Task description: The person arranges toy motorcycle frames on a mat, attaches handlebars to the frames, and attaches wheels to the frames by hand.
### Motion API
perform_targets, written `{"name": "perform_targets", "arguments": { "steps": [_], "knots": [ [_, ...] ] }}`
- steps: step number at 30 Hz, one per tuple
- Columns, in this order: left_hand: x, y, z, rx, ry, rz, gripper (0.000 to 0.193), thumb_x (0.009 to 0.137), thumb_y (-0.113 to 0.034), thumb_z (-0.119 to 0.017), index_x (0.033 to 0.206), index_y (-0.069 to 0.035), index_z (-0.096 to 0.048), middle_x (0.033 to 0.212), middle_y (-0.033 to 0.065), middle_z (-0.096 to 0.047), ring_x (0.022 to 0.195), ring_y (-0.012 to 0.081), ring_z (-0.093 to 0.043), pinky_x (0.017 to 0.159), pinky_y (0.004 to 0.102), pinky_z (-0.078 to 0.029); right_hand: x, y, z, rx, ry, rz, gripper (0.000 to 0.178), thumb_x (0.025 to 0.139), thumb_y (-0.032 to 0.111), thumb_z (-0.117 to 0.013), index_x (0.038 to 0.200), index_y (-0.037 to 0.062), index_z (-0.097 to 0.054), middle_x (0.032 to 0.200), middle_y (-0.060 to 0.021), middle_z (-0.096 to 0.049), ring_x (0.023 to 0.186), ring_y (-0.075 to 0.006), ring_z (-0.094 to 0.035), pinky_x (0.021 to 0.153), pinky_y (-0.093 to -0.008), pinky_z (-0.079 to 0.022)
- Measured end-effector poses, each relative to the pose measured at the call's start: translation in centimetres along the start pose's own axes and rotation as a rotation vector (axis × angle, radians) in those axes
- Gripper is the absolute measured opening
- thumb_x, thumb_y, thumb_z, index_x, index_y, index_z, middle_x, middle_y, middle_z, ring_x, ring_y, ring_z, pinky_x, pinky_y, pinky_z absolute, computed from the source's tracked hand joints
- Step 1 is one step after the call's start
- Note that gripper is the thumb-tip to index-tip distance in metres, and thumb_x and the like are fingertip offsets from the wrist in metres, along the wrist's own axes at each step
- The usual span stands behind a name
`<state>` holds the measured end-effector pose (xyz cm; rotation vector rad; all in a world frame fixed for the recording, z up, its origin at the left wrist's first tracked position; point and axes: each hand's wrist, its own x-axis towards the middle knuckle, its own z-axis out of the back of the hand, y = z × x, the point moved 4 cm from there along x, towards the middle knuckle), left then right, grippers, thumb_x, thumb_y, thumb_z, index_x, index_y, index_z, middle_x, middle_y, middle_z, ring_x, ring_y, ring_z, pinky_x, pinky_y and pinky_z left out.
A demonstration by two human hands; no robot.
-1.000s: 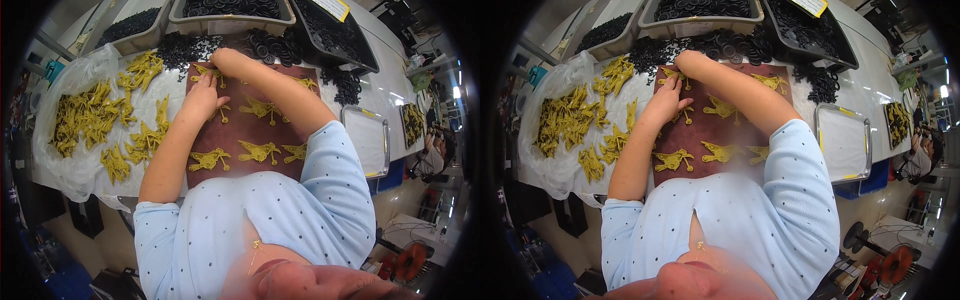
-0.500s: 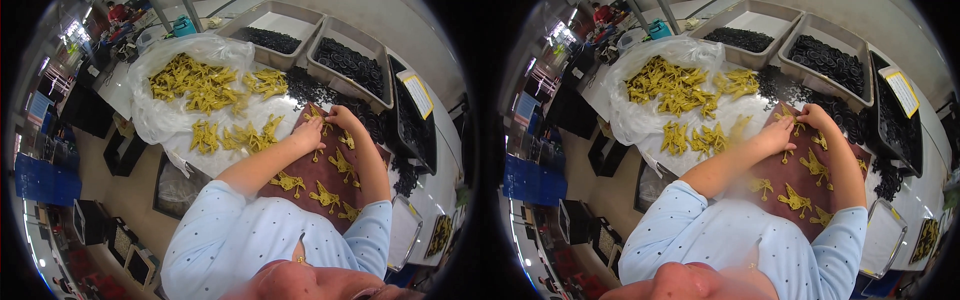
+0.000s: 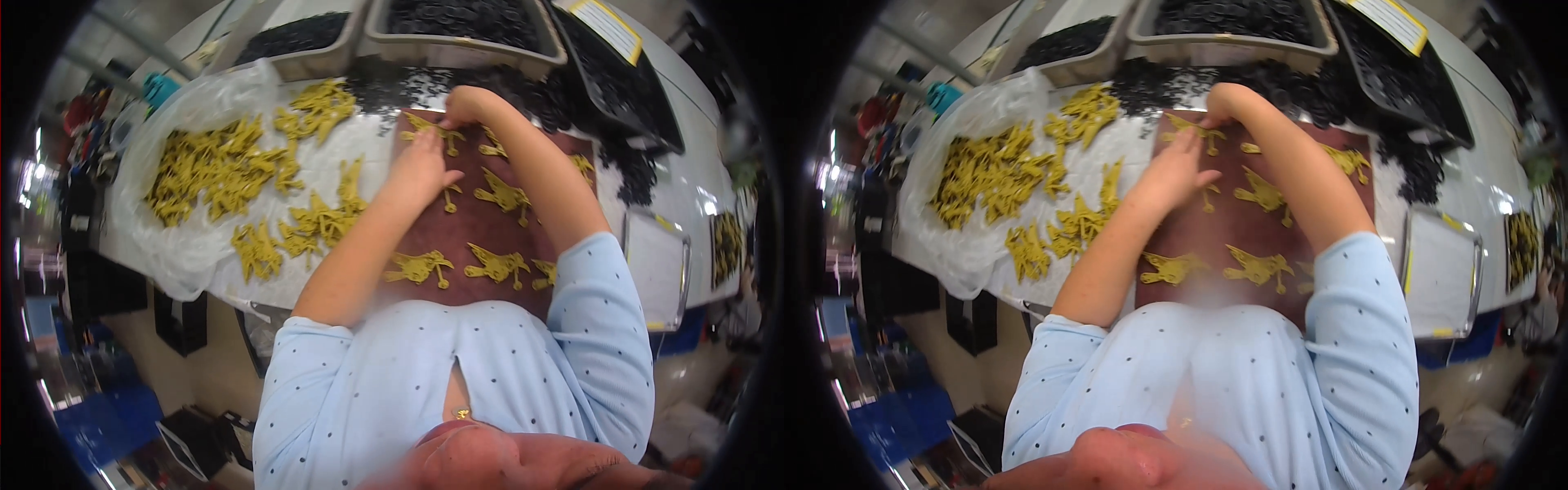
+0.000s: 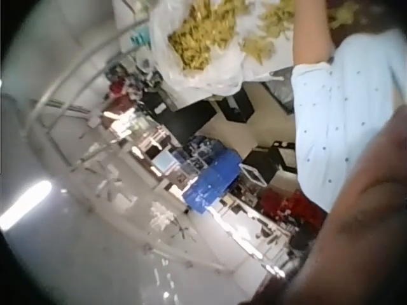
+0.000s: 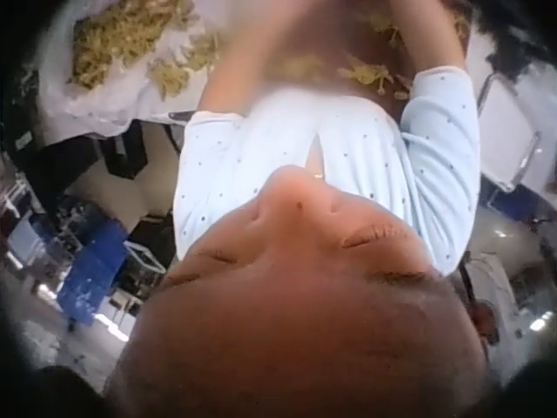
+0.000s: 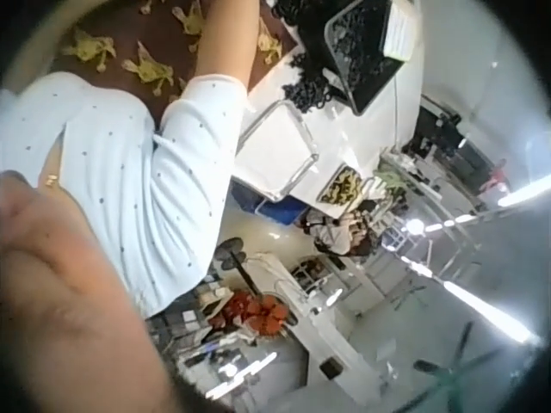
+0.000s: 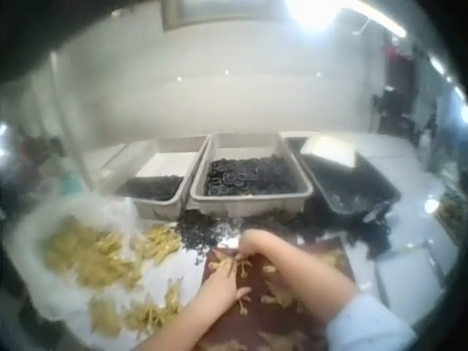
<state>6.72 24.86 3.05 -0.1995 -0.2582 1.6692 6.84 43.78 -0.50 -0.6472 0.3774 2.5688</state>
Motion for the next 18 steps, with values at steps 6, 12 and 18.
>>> {"name": "perform_targets", "arguments": {
  "steps": [6,12,18],
  "knots": [
    [0.1,0.8,-0.5,-0.125,0.061,-0.022,0.072,0.085,-0.039,-0.061,0.134,0.008,-0.037,0.144,0.0237,-0.031,0.134,0.0336,-0.031,0.109,0.037,-0.03,-4.1,-1.0,0.1,0.544,0.005,-0.086,0.023,0.077,0.026,-0.074,0.084,0.005,-0.068,0.07,-0.0038,-0.062,0.062,-0.0144,-0.052,0.058,-0.0302,-0.042],
    [-0.6,0.7,-0.7,-0.079,0.088,-0.005,0.073,0.086,-0.041,-0.059,0.135,0.009,-0.037,0.145,0.024,-0.029,0.135,0.0336,-0.029,0.11,0.036,-0.029,-5.2,-0.1,0.2,0.666,-0.02,-0.044,0.018,0.08,0.02,-0.069,0.089,0.0051,-0.068,0.072,-0.0038,-0.063,0.064,-0.0137,-0.054,0.059,-0.0285,-0.043],
    [-0.4,0.8,-0.7,-0.067,0.068,-0.005,0.073,0.085,-0.041,-0.061,0.133,0.01,-0.038,0.144,0.0252,-0.03,0.135,0.034,-0.03,0.109,0.036,-0.03,-5.3,1.8,0.9,0.191,-0.285,0.062,0.016,0.074,0.017,-0.071,0.086,0.0068,-0.067,0.081,-0.011,-0.067,0.078,-0.0258,-0.064,0.07,-0.0373,-0.048]
  ]
}}
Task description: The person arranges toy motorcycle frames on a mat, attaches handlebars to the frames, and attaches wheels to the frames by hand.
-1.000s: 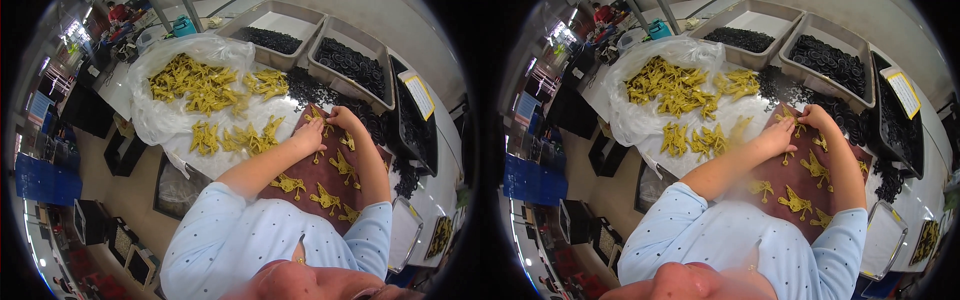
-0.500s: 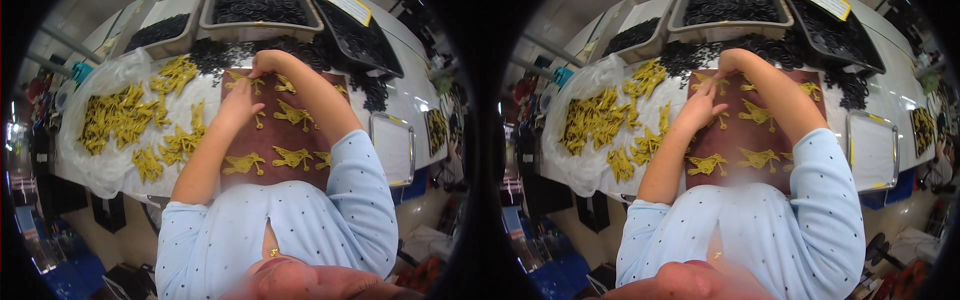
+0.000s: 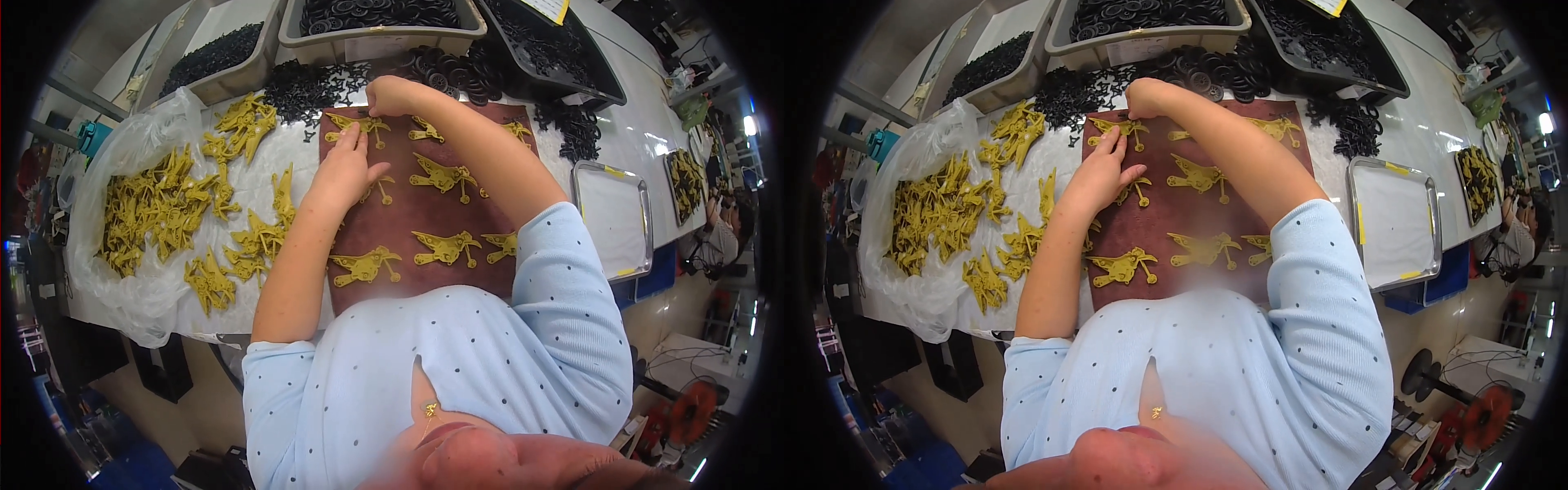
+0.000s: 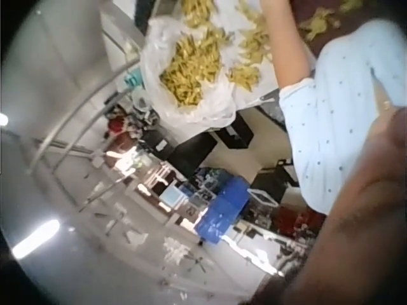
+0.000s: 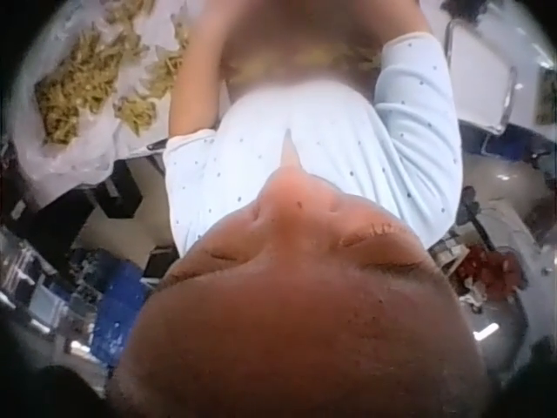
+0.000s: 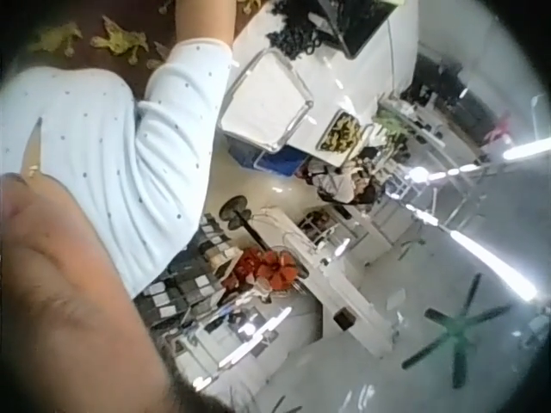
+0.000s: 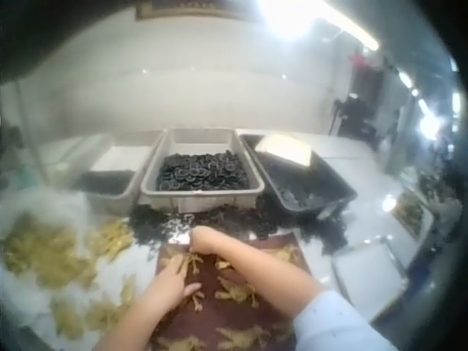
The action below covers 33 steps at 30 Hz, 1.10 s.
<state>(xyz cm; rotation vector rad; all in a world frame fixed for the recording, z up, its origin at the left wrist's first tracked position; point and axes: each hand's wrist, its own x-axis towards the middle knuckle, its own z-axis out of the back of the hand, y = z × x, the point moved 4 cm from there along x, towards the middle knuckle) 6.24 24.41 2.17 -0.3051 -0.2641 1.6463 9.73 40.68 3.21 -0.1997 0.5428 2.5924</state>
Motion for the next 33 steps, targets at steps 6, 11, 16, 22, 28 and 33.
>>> {"name": "perform_targets", "arguments": {
  "steps": [6,11,16,22,28,33],
  "knots": [
    [0.2,-0.3,0.0,0.036,-0.031,0.003,0.073,0.085,-0.041,-0.061,0.131,0.011,-0.039,0.143,0.0259,-0.031,0.134,0.0341,-0.031,0.108,0.0364,-0.032,0.3,0.0,-0.8,-0.037,-0.1,-0.009,0.016,0.07,0.015,-0.072,0.078,0.0056,-0.063,0.081,-0.0133,-0.066,0.08,-0.0303,-0.063,0.071,-0.0395,-0.048],
    [0.2,-0.1,0.1,0.023,-0.021,-0.007,0.073,0.086,-0.041,-0.06,0.131,0.012,-0.039,0.143,0.0257,-0.031,0.134,0.0343,-0.031,0.108,0.0367,-0.031,0.2,-1.6,-0.7,0.218,0.043,0.014,0.019,0.076,0.022,-0.072,0.085,0.0062,-0.066,0.08,-0.0097,-0.067,0.077,-0.0228,-0.062,0.069,-0.0351,-0.047],
    [0.1,-0.2,-0.1,0.021,0.015,0.01,0.073,0.086,-0.042,-0.06,0.132,0.011,-0.039,0.143,0.0256,-0.031,0.134,0.0349,-0.031,0.108,0.0373,-0.031,-0.3,-1.6,-0.5,0.324,0.082,-0.114,0.033,0.077,0.036,-0.073,0.088,0.0057,-0.069,0.079,-0.0085,-0.067,0.077,-0.0207,-0.061,0.07,-0.0334,-0.046],
    [0.2,-0.4,-0.5,0.104,-0.067,-0.017,0.075,0.085,-0.043,-0.061,0.13,0.013,-0.04,0.141,0.0262,-0.034,0.131,0.036,-0.035,0.106,0.0389,-0.035,-0.1,-0.9,-1.6,0.244,-0.072,-0.076,0.031,0.072,0.032,-0.076,0.078,0.0043,-0.064,0.075,-0.0129,-0.065,0.073,-0.0258,-0.062,0.066,-0.0377,-0.046],
    [0.4,-0.8,0.1,0.121,0.016,0.034,0.07,0.09,-0.042,-0.055,0.133,0.011,-0.037,0.144,0.0248,-0.03,0.133,0.0337,-0.033,0.108,0.0348,-0.032,-0.8,-1.1,-2.2,0.262,-0.258,-0.088,0.032,0.07,0.032,-0.078,0.077,0.0051,-0.064,0.082,-0.0133,-0.066,0.082,-0.0294,-0.064,0.071,-0.0389,-0.048],
    [0.5,-0.4,0.1,0.1,-0.014,0.023,0.069,0.09,-0.042,-0.054,0.131,0.011,-0.039,0.143,0.0255,-0.032,0.131,0.0348,-0.036,0.107,0.035,-0.033,-0.4,-1.0,-2.1,0.276,-0.219,-0.107,0.032,0.07,0.034,-0.078,0.078,0.0055,-0.065,0.083,-0.014,-0.067,0.084,-0.0296,-0.064,0.072,-0.0383,-0.048]
  ]
}}
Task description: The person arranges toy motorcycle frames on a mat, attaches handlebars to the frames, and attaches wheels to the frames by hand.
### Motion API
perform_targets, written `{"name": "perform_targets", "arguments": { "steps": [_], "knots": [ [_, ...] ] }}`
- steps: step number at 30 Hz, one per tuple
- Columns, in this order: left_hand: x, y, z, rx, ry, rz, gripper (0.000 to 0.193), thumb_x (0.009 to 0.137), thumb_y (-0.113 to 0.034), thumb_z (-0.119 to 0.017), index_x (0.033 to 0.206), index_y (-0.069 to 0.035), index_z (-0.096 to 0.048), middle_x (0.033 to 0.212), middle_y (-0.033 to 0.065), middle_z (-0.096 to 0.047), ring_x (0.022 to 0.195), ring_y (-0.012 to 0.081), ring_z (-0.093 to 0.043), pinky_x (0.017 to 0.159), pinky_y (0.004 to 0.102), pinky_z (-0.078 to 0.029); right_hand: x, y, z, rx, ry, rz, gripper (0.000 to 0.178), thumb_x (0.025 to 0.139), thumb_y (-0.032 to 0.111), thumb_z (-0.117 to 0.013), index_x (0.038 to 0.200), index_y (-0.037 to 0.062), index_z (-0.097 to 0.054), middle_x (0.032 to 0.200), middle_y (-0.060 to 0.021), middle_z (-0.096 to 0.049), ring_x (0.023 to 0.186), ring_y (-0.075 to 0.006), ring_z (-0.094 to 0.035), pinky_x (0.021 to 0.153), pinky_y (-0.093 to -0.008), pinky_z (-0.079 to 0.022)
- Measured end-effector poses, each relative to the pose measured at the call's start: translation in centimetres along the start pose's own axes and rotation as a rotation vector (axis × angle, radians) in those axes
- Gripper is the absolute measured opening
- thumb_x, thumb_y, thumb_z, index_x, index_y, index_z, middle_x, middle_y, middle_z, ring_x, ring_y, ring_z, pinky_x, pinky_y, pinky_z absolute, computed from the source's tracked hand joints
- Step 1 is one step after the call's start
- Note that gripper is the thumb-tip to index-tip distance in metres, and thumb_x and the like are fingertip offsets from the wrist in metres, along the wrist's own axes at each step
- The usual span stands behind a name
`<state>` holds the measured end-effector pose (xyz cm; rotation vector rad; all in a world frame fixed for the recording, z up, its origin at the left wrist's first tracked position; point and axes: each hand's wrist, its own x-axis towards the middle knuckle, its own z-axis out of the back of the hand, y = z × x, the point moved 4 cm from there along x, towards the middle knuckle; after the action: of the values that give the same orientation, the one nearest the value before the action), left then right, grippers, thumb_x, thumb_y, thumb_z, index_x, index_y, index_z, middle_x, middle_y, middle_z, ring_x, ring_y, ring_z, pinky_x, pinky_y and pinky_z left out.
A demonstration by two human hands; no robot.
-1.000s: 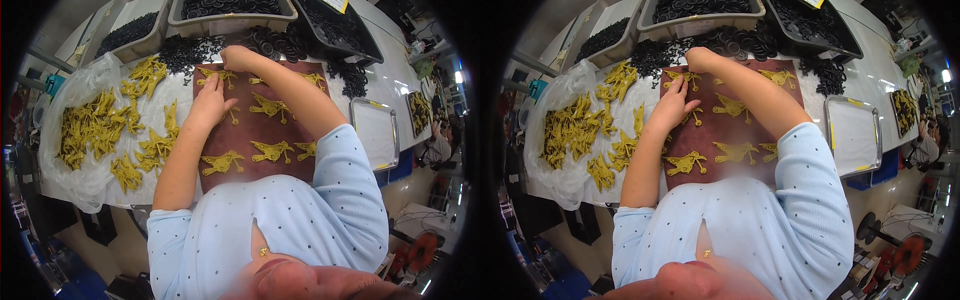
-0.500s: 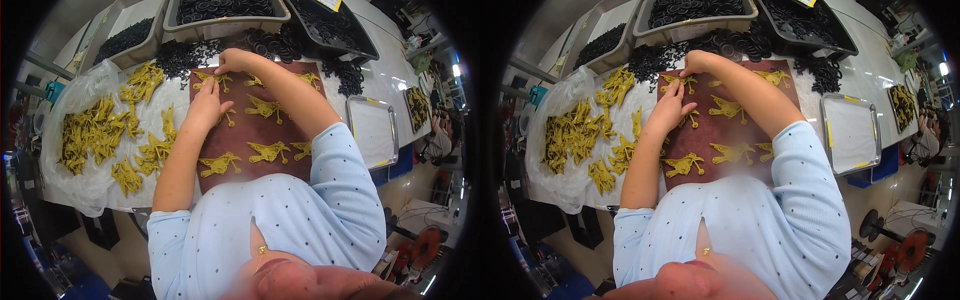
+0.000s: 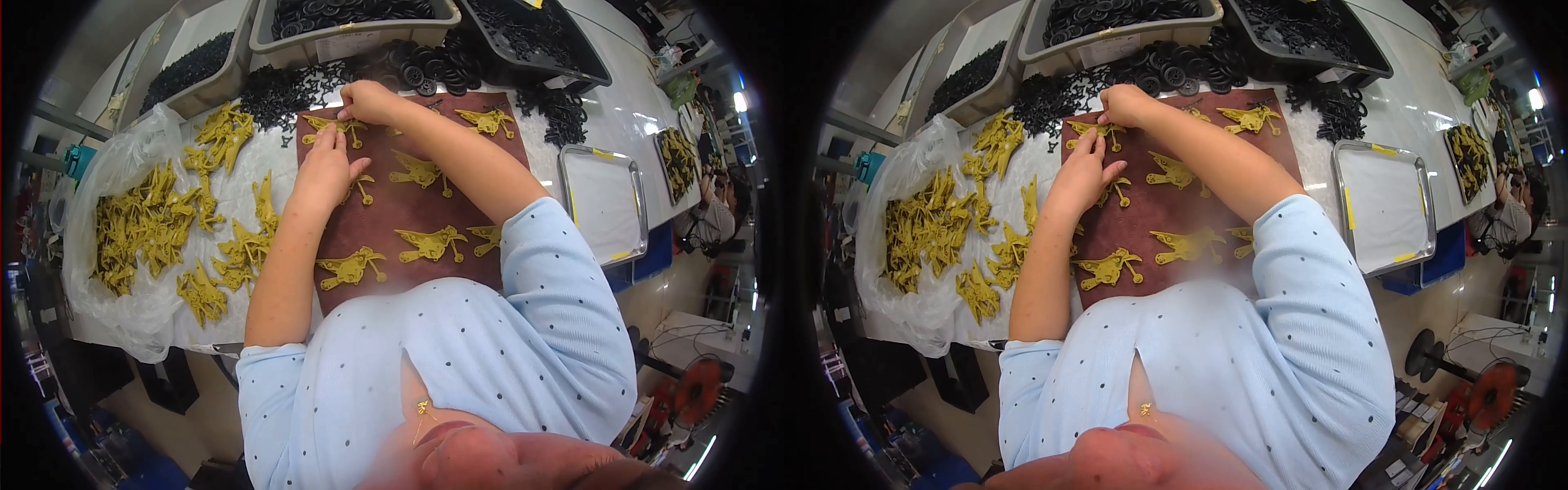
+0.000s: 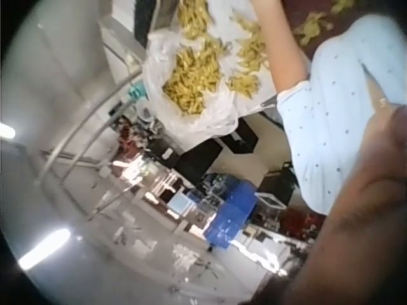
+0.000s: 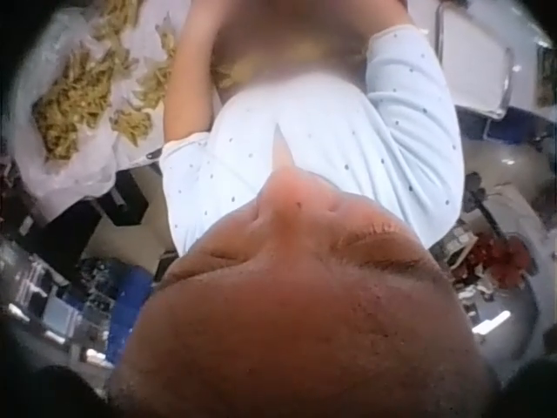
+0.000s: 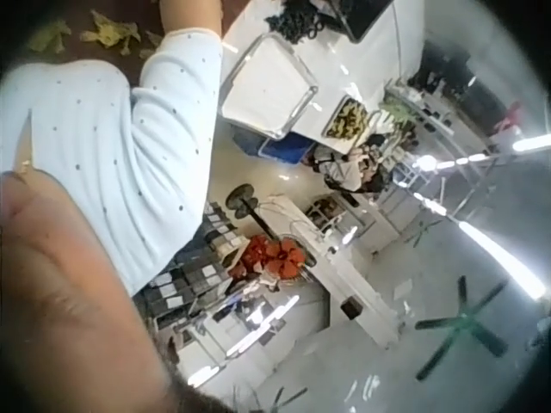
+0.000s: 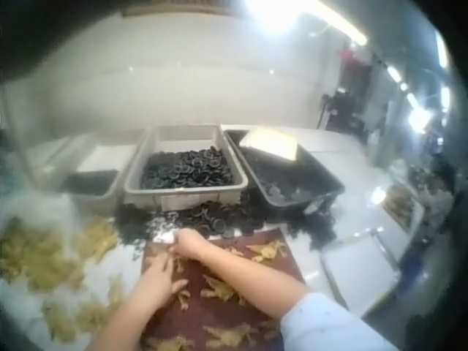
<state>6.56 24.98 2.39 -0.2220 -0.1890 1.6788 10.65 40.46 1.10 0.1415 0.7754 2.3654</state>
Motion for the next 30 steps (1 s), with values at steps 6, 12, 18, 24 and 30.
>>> {"name": "perform_targets", "arguments": {
  "steps": [6,12,18,24,30],
  "knots": [
    [0.0,-0.1,-0.3,0.052,0.007,0.003,0.069,0.088,-0.044,-0.055,0.13,0.009,-0.042,0.141,0.0236,-0.035,0.13,0.0342,-0.038,0.105,0.0397,-0.034,-0.8,-0.8,1.7,0.13,-0.011,0.004,0.037,0.079,0.036,-0.07,0.096,0.0033,-0.069,0.085,-0.0167,-0.067,0.081,-0.0299,-0.065,0.074,-0.0377,-0.05],
    [-0.5,-0.4,1.0,0.02,0.035,0.037,0.063,0.088,-0.047,-0.053,0.131,-0.001,-0.046,0.144,0.0141,-0.037,0.133,0.0274,-0.034,0.108,0.0518,-0.024,-8.2,-1.7,9.8,0.222,-0.184,0.047,0.022,0.085,0.018,-0.061,0.102,0.0043,-0.067,0.09,-0.0107,-0.069,0.081,-0.0192,-0.065,0.072,-0.032,-0.05],
    [-4.3,-1.7,4.3,0.068,-0.052,-0.032,0.062,0.088,-0.044,-0.055,0.131,0.0,-0.046,0.143,0.0154,-0.037,0.133,0.0291,-0.033,0.109,0.0516,-0.022,-17.8,-13.2,18.4,0.201,-0.375,-0.211,0.022,0.083,0.006,-0.059,0.104,0.0037,-0.066,0.093,-0.0091,-0.069,0.08,-0.0168,-0.065,0.071,-0.0307,-0.051],
    [-8.2,-2.8,3.7,0.018,0.119,-0.09,0.067,0.087,-0.044,-0.057,0.131,0.004,-0.043,0.143,0.0171,-0.037,0.134,0.0298,-0.032,0.109,0.0485,-0.024,-24.4,-19.9,17.6,-0.222,-0.283,-0.39,0.02,0.077,0.003,-0.065,0.097,0.0064,-0.068,0.092,-0.0106,-0.069,0.084,-0.0249,-0.066,0.074,-0.0341,-0.051],
    [-9.6,-2.8,1.8,0.0,0.133,-0.132,0.072,0.086,-0.045,-0.057,0.132,0.007,-0.041,0.143,0.0192,-0.036,0.134,0.0309,-0.032,0.109,0.0464,-0.027,-25.0,-21.1,14.4,-0.215,-0.319,-0.446,0.019,0.073,0.007,-0.07,0.09,0.0031,-0.063,0.089,-0.013,-0.057,0.085,-0.03,-0.061,0.073,-0.0365,-0.048]
  ]
}}
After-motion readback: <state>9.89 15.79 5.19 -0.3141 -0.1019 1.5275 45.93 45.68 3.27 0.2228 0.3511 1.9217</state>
